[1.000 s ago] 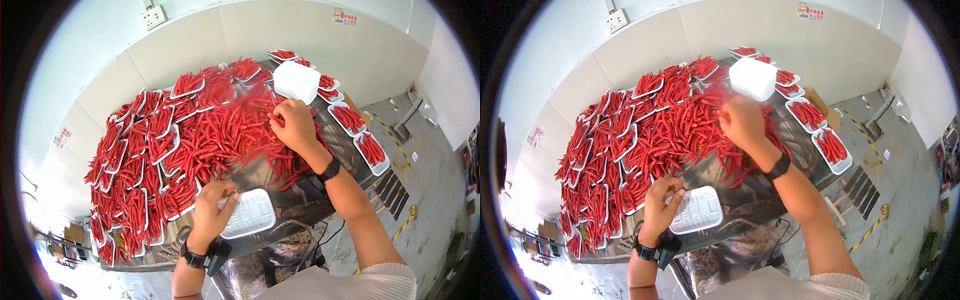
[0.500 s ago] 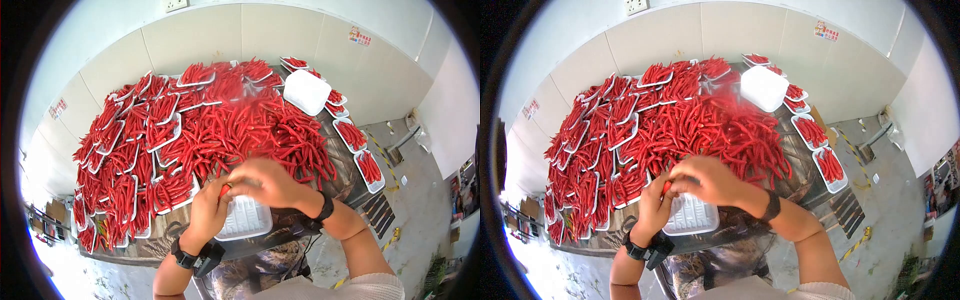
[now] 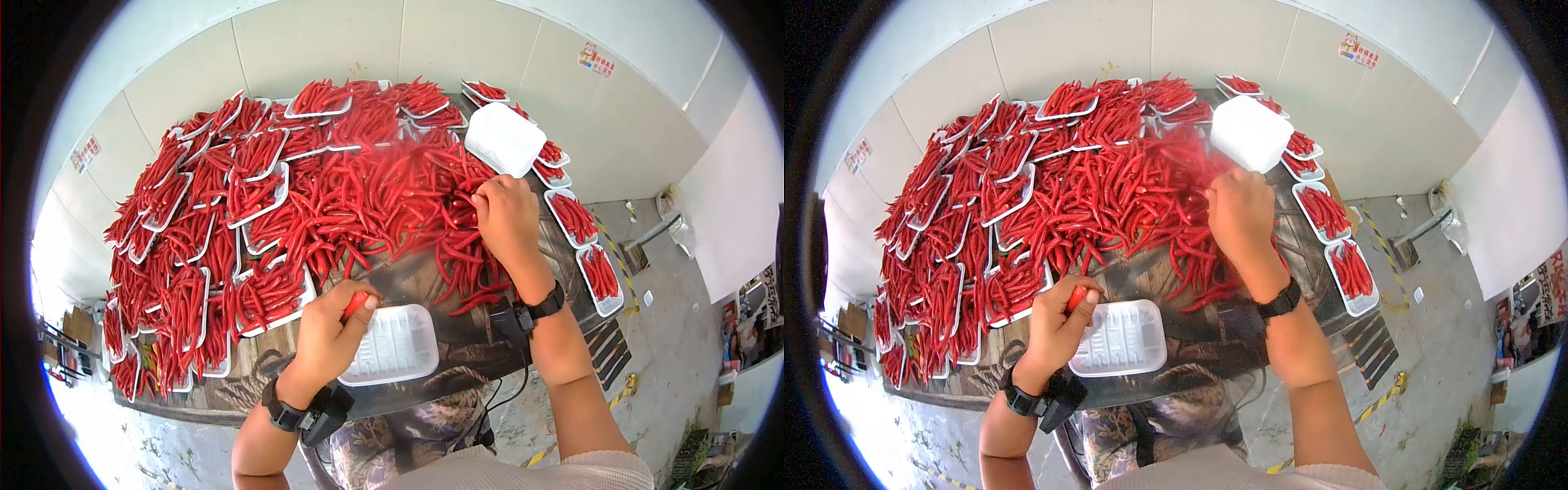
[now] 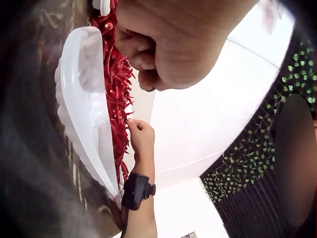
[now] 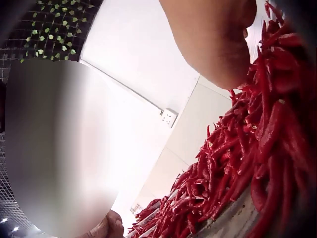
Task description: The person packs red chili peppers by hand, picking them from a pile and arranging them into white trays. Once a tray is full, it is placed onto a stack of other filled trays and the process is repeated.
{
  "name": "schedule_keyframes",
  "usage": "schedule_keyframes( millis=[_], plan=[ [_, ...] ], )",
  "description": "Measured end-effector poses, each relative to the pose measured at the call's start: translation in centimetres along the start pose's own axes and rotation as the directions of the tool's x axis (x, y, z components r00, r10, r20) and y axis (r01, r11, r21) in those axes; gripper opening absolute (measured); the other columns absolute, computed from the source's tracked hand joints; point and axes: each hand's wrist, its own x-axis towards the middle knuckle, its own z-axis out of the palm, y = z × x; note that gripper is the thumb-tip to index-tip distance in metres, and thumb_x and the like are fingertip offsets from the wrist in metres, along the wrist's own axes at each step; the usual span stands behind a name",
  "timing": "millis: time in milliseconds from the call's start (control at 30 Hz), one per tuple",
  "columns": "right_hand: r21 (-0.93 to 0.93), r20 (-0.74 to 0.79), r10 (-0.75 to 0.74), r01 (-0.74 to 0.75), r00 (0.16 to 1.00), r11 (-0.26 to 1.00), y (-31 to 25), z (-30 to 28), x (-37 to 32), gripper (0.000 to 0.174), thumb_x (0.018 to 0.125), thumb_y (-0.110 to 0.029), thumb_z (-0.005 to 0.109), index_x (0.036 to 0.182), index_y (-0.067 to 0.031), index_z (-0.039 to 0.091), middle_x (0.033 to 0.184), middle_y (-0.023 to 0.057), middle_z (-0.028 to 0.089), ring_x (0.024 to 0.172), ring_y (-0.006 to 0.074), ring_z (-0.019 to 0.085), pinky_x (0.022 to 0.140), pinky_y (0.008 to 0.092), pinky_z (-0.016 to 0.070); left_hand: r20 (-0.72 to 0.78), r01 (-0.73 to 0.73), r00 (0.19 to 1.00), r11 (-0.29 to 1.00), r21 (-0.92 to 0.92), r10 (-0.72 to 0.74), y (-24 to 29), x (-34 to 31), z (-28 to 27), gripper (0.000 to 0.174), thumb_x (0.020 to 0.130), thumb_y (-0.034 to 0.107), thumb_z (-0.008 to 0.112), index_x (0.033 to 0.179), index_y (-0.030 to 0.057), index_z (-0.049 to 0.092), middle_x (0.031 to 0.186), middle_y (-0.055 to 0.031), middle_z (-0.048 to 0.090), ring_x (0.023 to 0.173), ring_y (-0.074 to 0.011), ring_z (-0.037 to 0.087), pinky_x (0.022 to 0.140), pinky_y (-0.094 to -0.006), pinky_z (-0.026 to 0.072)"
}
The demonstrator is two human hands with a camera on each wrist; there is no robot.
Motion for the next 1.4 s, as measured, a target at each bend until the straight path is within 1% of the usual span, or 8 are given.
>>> schedule_keyframes(
  millis=[233, 433, 633, 767, 1000, 1067, 1233, 1400],
  plan=[
    [0.119, 0.158, -0.041, 0.023, 0.987, 0.993, 0.2, -0.8, 0.0, 0.009, 0.082, -0.014, 0.073, 0.086, -0.0081, 0.067, 0.094, 0.0054, 0.064, 0.095, 0.0294, 0.059, 0.083, 0.0433, 0.0456, -0.026, -0.002, 1.0, 1.0, -0.011, 0.002, -0.3, 0.1, 0.0, 0.014, 0.098, 0.015, 0.062, 0.1, 0.0019, 0.064, 0.074, -0.0075, 0.063, 0.06, -0.014, 0.061, 0.057, -0.0285, 0.0482],
    [0.406, -0.02, -0.063, 0.066, 0.998, 0.912, -2.1, -1.3, 0.5, 0.009, 0.083, -0.009, 0.069, 0.091, -0.01, 0.065, 0.092, 0.0069, 0.065, 0.091, 0.0307, 0.059, 0.082, 0.0433, 0.0449, -0.01, 0.063, 0.998, 0.984, -0.168, -0.066, -1.0, 0.2, -0.3, 0.017, 0.102, 0.018, 0.057, 0.103, 0.0014, 0.062, 0.074, -0.0037, 0.063, 0.063, -0.0096, 0.061, 0.058, -0.0256, 0.0484],
    [0.706, -0.102, -0.615, 0.493, 0.782, 0.509, -9.6, -3.7, -2.8, 0.014, 0.081, -0.016, 0.063, 0.094, -0.0155, 0.065, 0.094, -0.0001, 0.062, 0.097, 0.022, 0.06, 0.088, 0.0384, 0.0438, -0.019, 0.221, 0.966, 0.863, -0.453, -0.258, -0.7, 0.6, 0.1, 0.029, 0.106, 0.027, 0.049, 0.113, 0.0012, 0.059, 0.081, -0.004, 0.064, 0.065, -0.0073, 0.059, 0.057, -0.0221, 0.0474],
    [0.688, -0.197, -0.607, 0.55, 0.77, 0.474, -10.4, -3.6, -3.7, 0.019, 0.078, -0.024, 0.069, 0.093, -0.0124, 0.062, 0.091, 0.0014, 0.061, 0.093, 0.0224, 0.06, 0.085, 0.0373, 0.0446, 0.365, 0.359, 0.909, 0.822, -0.443, -0.201, -1.4, 0.4, -1.0, 0.031, 0.106, 0.027, 0.049, 0.12, 0.001, 0.058, 0.082, -0.0043, 0.064, 0.064, -0.0073, 0.056, 0.055, -0.0221, 0.0449],
    [0.615, -0.034, -0.377, 0.317, 0.925, 0.722, -5.6, -3.1, -0.5, 0.038, 0.07, -0.034, 0.082, 0.092, -0.0094, 0.064, 0.091, 0.0073, 0.063, 0.091, 0.0301, 0.06, 0.081, 0.0426, 0.046, 0.435, 0.421, 0.872, 0.798, -0.431, -0.225, -1.7, 0.7, -1.0, 0.026, 0.105, 0.021, 0.051, 0.12, 0.0013, 0.056, 0.083, -0.0057, 0.064, 0.064, -0.01, 0.058, 0.057, -0.0237, 0.0469],
    [0.502, 0.096, -0.158, 0.09, 0.983, 0.86, -3.4, -3.4, 0.2, 0.035, 0.071, -0.029, 0.082, 0.093, -0.0078, 0.067, 0.091, 0.0095, 0.063, 0.092, 0.0328, 0.06, 0.081, 0.044, 0.0471, 0.422, 0.408, 0.882, 0.79, -0.458, -0.21, -1.6, 0.7, -0.9, 0.025, 0.104, 0.019, 0.05, 0.122, 0.0015, 0.054, 0.084, -0.0066, 0.065, 0.066, -0.0111, 0.061, 0.058, -0.0244, 0.0486],
    [0.169, 0.326, -0.004, -0.054, 0.945, 0.984, 1.0, -2.2, -0.1, 0.024, 0.076, -0.017, 0.078, 0.096, -0.0082, 0.068, 0.086, 0.0111, 0.061, 0.09, 0.0346, 0.06, 0.08, 0.0443, 0.048, 0.337, 0.403, 0.907, 0.756, -0.516, -0.254, -1.0, 0.6, -0.5, 0.026, 0.103, 0.021, 0.052, 0.122, 0.0032, 0.049, 0.088, -0.0096, 0.066, 0.067, -0.0142, 0.065, 0.058, -0.0237, 0.0502],
    [0.267, 0.076, -0.087, 0.063, 0.993, 0.962, -0.8, -2.0, 0.6, 0.02, 0.08, -0.014, 0.075, 0.096, -0.0049, 0.066, 0.087, 0.0119, 0.062, 0.088, 0.0328, 0.061, 0.078, 0.043, 0.0492, 0.355, 0.361, 0.914, 0.791, -0.495, -0.195, -1.3, 0.6, -0.8, 0.026, 0.104, 0.031, 0.051, 0.105, 0.0056, 0.052, 0.078, -0.0057, 0.06, 0.058, -0.0097, 0.055, 0.05, -0.0215, 0.0412]
  ],
)
